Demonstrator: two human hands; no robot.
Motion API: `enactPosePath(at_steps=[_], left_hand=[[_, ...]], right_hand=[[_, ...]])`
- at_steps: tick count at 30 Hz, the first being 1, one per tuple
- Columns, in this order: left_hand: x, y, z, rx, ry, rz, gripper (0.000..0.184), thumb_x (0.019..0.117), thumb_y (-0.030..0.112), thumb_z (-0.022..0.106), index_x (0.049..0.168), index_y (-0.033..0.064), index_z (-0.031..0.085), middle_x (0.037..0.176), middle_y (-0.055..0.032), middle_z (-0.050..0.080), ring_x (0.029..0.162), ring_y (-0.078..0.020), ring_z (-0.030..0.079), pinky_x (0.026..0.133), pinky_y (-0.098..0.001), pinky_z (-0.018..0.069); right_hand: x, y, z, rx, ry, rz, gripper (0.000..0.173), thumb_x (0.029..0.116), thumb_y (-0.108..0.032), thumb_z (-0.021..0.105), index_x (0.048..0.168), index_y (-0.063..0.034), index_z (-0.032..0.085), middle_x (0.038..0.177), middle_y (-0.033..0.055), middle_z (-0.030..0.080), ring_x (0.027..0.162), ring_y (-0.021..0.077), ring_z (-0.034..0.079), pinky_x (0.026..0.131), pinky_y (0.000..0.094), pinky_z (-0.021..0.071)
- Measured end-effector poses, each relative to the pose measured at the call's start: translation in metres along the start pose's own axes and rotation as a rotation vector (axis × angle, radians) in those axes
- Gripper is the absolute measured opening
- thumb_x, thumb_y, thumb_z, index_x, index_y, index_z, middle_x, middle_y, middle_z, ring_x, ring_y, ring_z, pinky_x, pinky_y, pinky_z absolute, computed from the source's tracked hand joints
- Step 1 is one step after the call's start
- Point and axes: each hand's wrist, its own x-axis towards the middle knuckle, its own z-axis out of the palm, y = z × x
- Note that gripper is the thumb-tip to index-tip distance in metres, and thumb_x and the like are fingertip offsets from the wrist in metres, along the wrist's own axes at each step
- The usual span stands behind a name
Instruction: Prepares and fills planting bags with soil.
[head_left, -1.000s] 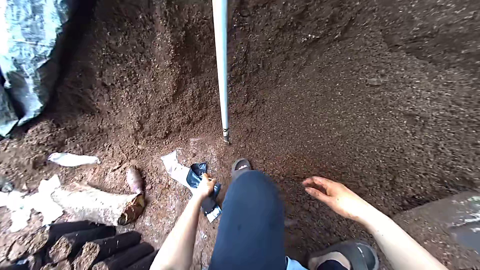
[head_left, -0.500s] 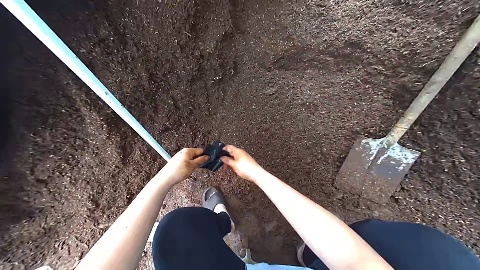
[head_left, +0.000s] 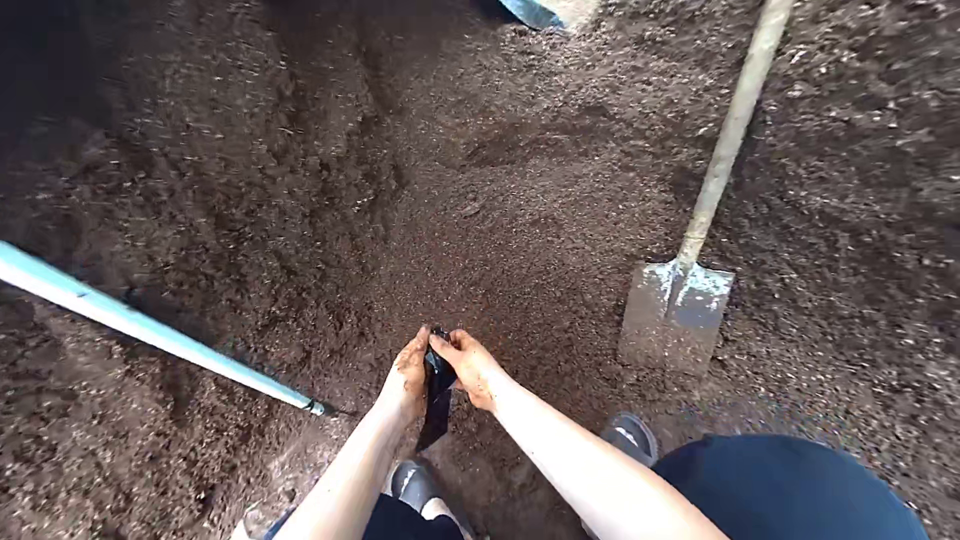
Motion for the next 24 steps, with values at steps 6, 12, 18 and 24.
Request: enactPosePath(at_steps=[6, 12, 18, 24], left_hand=[[0.024, -0.023, -0.03, 1.171, 0.007, -0.008, 0.018, 0.0968, 0.014, 0.062, 0.106, -0.0018, 0.064, 0.107, -0.0208, 0.064, 0.1, -0.0357, 0.064, 0.088, -0.0564, 0.0509], [0.04, -0.059, -0.033, 1.419, -0.356, 0.036, 0.038, 0.1023, -0.001, 0.047, 0.133, 0.0113, 0.067, 0.158, -0.0125, 0.047, 0.13, -0.0366, 0.06, 0.103, -0.0554, 0.0513], [0.063, -0.069, -0.066, 1.201, -0.294, -0.114, 0.052, 0.0933, 0.0, 0.062, 0.145, 0.0068, 0.058, 0.153, -0.013, 0.053, 0.14, -0.0303, 0.053, 0.117, -0.0514, 0.0409], [0.081, -0.071, -0.078, 1.129, -0.283, -0.304, 0.058, 0.0919, 0.002, 0.065, 0.148, 0.011, 0.056, 0.155, -0.0092, 0.052, 0.137, -0.0292, 0.056, 0.114, -0.0519, 0.043]], right_hand=[[0.034, 0.035, -0.058, -0.971, 0.17, 0.031, 0.029, 0.1033, -0.015, 0.054, 0.126, 0.0022, 0.058, 0.129, 0.0227, 0.063, 0.125, 0.0331, 0.06, 0.106, 0.0494, 0.0473], [0.07, 0.086, -0.112, -0.623, 0.106, 0.038, 0.035, 0.0987, -0.02, 0.067, 0.127, 0.0005, 0.061, 0.123, 0.0179, 0.065, 0.115, 0.0269, 0.063, 0.101, 0.0444, 0.0509], [0.08, 0.203, -0.16, 0.576, 0.666, 0.29, 0.065, 0.1103, -0.054, 0.023, 0.16, -0.0116, 0.026, 0.164, 0.0133, 0.034, 0.146, 0.0283, 0.041, 0.112, 0.0485, 0.0413], [0.165, 0.194, -0.158, 0.971, 0.651, 0.007, 0.083, 0.0995, -0.076, 0.021, 0.163, -0.0235, 0.015, 0.165, 0.0131, 0.029, 0.147, 0.0335, 0.037, 0.11, 0.063, 0.0397]])
